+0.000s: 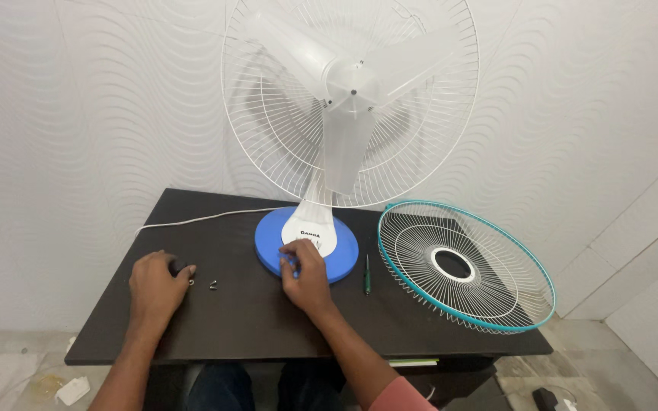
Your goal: The person assembles a table fan by attaching the fan blades to the motor hub, securing them with a black cap, and then attaching the front wire cage. The person uses a screwdriver to tighten screws on the fan base.
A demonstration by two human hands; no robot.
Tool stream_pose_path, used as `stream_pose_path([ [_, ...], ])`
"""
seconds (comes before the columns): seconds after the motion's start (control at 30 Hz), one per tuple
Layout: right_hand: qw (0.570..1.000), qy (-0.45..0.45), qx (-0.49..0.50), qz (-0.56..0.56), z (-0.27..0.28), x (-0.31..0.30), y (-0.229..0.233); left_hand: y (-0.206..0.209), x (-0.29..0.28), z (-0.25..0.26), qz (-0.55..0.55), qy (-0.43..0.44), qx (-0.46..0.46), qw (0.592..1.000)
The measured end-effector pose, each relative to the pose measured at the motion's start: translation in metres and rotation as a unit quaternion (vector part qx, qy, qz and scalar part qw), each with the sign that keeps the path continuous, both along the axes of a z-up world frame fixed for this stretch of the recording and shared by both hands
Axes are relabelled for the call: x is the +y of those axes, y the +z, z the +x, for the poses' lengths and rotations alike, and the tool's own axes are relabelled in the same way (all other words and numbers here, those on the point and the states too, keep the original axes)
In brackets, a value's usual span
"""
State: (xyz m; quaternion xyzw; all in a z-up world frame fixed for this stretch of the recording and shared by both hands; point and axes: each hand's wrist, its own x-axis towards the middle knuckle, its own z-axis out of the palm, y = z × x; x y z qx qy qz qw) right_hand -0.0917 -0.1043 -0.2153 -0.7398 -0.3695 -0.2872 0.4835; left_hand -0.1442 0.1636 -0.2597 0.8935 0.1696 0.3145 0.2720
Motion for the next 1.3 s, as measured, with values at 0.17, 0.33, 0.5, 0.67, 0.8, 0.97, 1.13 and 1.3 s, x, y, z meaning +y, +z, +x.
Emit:
stream_pose_path([
  [0.17, 0.999, 0.005, 0.002, -0.036, -0.002, 0.012, -0.001, 0.031, -0.023, -0.007, -0.016, -0.025, -0.093, 0.995],
  [0.33, 0.997, 0.050, -0.010, -0.052, -0.006, 0.009, -0.006, 0.036, -0.066, 0.003, -0.025, -0.194, -0.200, 0.960],
  [0.5, 0.996, 0.046, -0.057, -0.049, -0.006, 0.009, -0.006, 0.031, -0.103, 0.015, -0.101, -0.231, -0.175, 0.952],
  [0.67, 0.997, 0.056, -0.041, -0.023, -0.007, 0.006, -0.009, 0.022, -0.104, 0.016, -0.174, -0.272, -0.162, 0.932],
  [0.8, 0.998, 0.036, -0.044, -0.028, -0.008, 0.002, -0.014, 0.018, -0.101, 0.018, -0.291, -0.339, -0.176, 0.877],
  [0.97, 0.998, -0.006, -0.059, 0.024, -0.006, 0.001, -0.016, 0.016, -0.085, 0.013, -0.323, -0.254, -0.254, 0.875],
  [1.13, 0.990, -0.122, -0.063, 0.034, 0.001, -0.007, -0.014, 0.010, -0.035, 0.008, -0.507, -0.134, -0.454, 0.721],
  [1.3, 0.989, -0.140, -0.047, 0.016, 0.003, -0.007, -0.016, -0.001, -0.024, 0.010, -0.581, -0.086, -0.461, 0.666],
])
